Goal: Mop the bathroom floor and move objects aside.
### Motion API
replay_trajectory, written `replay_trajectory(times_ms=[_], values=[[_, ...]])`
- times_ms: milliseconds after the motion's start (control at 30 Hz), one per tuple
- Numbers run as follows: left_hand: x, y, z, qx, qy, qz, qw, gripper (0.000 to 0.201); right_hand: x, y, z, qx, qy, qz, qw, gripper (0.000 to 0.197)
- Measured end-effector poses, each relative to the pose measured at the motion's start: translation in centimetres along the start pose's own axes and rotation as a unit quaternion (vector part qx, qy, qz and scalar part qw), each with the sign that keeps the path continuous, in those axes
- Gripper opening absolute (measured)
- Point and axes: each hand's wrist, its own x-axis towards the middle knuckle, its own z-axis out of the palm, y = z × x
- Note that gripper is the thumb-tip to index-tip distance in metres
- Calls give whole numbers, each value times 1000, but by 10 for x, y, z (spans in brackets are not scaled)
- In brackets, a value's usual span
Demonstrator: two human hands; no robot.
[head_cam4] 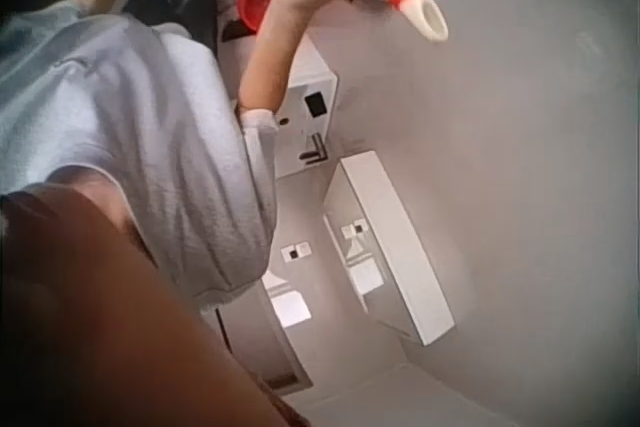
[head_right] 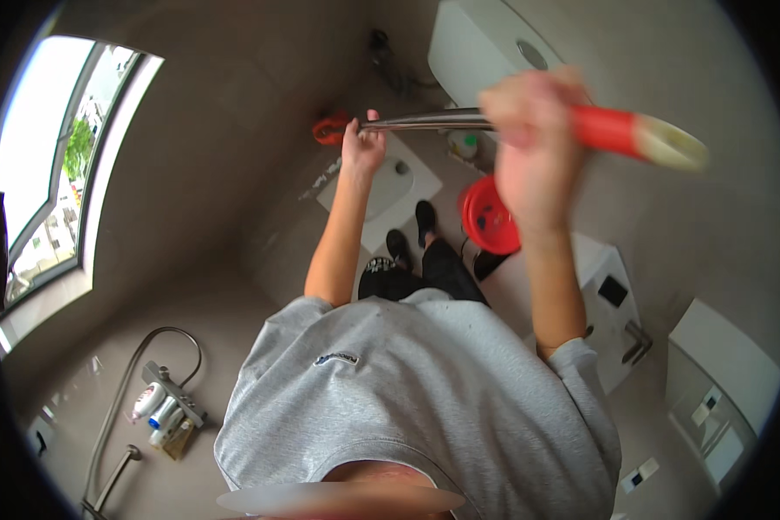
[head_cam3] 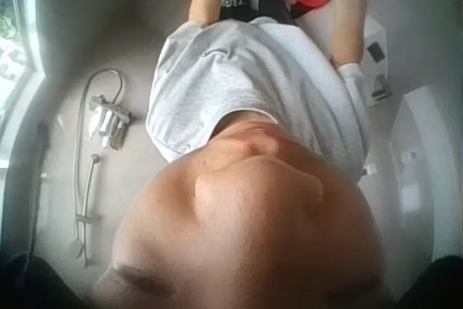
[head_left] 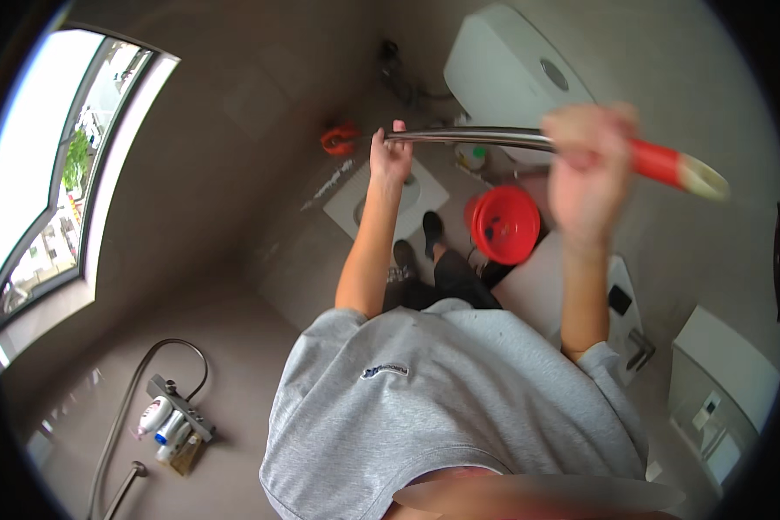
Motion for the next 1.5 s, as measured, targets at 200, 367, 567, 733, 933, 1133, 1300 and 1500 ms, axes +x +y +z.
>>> replay_trajectory(times_ms=[200,367,567,733,933,1133,1300,1500], values=[[-40,51,-174,161,-77,74,981,53,81,170,4,-185,34,35,982,25],[-108,88,-325,75,95,98,988,48,230,177,-6,-598,67,-9,798,54],[-221,99,-458,7,239,160,958,45,249,189,-98,-567,68,112,813,33],[-228,62,-480,66,305,126,942,40,223,206,-135,-394,42,166,903,40],[-211,58,-466,117,269,108,950,41,139,201,-168,-534,-57,-8,843,58],[-178,87,-409,225,204,90,948,48,104,173,-169,-594,-22,-77,800,62],[-146,85,-322,312,110,90,939,50,86,170,-157,-604,-6,-128,787,60],[-153,40,-294,364,77,47,927,46,136,174,-109,-539,-23,4,842,59]])
